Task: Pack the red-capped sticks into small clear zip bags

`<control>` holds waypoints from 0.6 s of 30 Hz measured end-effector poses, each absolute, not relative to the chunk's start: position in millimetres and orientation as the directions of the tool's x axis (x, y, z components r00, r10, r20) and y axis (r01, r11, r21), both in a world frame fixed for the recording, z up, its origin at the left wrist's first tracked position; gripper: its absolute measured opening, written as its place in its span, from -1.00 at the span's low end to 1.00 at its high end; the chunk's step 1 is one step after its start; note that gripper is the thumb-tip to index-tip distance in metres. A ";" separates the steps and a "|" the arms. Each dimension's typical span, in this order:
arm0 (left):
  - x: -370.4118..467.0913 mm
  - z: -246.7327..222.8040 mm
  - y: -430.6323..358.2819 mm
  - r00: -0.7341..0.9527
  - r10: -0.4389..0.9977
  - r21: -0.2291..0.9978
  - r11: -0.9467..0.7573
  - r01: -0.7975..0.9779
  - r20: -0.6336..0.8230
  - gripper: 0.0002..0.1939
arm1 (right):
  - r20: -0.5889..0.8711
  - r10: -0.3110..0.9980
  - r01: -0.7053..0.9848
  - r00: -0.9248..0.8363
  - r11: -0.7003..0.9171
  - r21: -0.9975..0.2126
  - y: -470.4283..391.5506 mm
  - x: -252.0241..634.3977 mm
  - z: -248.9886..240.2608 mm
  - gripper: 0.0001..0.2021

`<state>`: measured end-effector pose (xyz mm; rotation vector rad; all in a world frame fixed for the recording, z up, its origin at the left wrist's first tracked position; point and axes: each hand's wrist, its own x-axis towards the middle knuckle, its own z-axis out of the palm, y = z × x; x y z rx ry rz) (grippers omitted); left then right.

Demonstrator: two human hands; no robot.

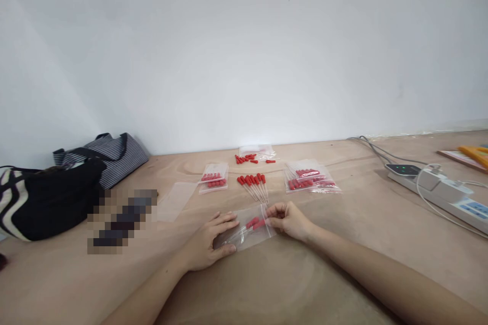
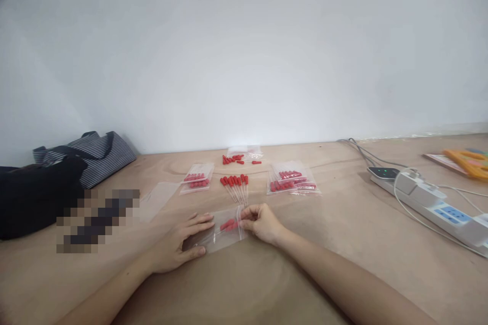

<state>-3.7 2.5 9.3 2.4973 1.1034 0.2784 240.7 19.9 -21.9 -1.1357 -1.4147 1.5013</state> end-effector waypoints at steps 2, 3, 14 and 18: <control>-4.6 7.9 3.4 0.669 0.742 0.438 -0.612 0.659 0.030 -0.51 | -0.063 0.943 0.029 -0.327 -0.056 -0.998 21.1 235.2 -24.5 -0.70; -5.0 7.2 3.9 0.669 0.742 0.440 -0.612 0.657 0.034 -0.51 | -0.051 0.940 0.032 -0.336 -0.043 -0.999 21.6 232.7 -26.2 -0.70; -5.0 8.9 2.4 0.663 0.748 0.427 -0.606 0.671 0.019 -0.50 | 0.043 0.997 0.531 -0.063 0.070 -0.844 105.5 253.5 -15.8 -0.96; -5.5 8.3 2.2 0.676 0.737 0.423 -0.619 0.662 0.020 -0.49 | 0.080 0.995 0.589 0.064 0.027 -0.808 136.1 243.1 -15.2 -0.88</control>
